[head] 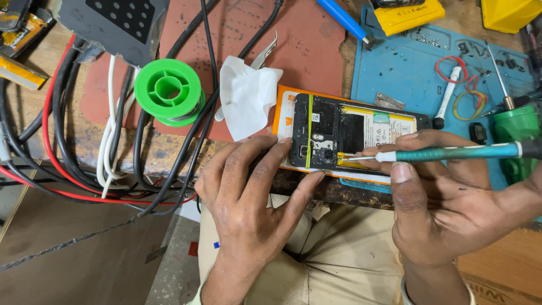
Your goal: The person uses a small screwdriver to remove screws from the back of a disassembled smartphone, then flips the device to test the screen, which powers on to show the brand logo.
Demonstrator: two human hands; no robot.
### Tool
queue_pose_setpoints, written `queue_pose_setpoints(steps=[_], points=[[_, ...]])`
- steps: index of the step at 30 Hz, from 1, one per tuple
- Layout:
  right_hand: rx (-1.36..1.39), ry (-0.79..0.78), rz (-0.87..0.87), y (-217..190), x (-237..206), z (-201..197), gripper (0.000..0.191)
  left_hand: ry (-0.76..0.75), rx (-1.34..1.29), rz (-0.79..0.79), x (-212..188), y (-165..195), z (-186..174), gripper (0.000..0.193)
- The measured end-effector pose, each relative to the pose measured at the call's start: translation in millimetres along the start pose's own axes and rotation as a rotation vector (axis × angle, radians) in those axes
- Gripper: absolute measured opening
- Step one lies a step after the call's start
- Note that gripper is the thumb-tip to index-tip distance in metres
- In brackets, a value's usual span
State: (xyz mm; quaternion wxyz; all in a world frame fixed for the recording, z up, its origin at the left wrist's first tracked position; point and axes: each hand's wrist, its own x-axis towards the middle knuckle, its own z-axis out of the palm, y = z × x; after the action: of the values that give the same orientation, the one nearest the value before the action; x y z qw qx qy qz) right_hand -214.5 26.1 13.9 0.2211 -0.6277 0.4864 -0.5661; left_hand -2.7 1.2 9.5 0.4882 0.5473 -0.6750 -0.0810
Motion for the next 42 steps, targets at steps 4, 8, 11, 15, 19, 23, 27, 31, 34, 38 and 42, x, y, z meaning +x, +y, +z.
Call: queue_pose_setpoints(steps=[4,8,11,15,19,23,27,31,34,38,42], points=[[-0.039,-0.011,-0.037,6.1,-8.1,-2.2,0.08,0.015,0.005,0.009,0.0,-0.3,1.2,0.047],[-0.031,-0.008,-0.048,9.0,-9.3,-2.9,0.081,0.002,0.008,0.014,0.3,-0.7,0.0,0.047],[-0.029,-0.003,-0.054,8.8,-9.8,-3.1,0.081,-0.002,0.014,0.014,0.0,-0.7,0.3,0.047],[-0.036,-0.004,-0.053,7.7,-10.0,-3.9,0.081,-0.005,0.012,0.009,0.0,-0.8,0.6,0.047],[-0.039,-0.004,-0.058,7.8,-10.2,-4.4,0.082,-0.007,0.012,0.014,0.5,-1.0,0.3,0.047],[-0.045,-0.005,-0.06,9.0,-10.4,-4.2,0.082,-0.009,0.014,0.009,0.2,-0.8,0.2,0.047],[-0.049,-0.009,-0.062,8.2,-10.1,-4.0,0.083,-0.008,0.01,0.008,0.3,-0.1,0.1,0.048],[-0.06,-0.016,-0.064,6.5,-9.5,-4.2,0.083,-0.005,0.015,0.008,0.5,-0.1,0.4,0.046],[-0.068,-0.021,-0.069,6.9,-9.5,-5.1,0.084,-0.005,0.017,0.008,0.5,-0.1,0.5,0.046],[-0.081,-0.034,-0.069,8.3,-9.4,-6.6,0.084,-0.009,0.024,0.005,0.4,0.1,0.4,0.047],[-0.13,-0.066,-0.07,1.7,-6.8,-2.9,0.085,-0.009,0.025,0.009,-0.1,-0.9,0.4,0.047]])
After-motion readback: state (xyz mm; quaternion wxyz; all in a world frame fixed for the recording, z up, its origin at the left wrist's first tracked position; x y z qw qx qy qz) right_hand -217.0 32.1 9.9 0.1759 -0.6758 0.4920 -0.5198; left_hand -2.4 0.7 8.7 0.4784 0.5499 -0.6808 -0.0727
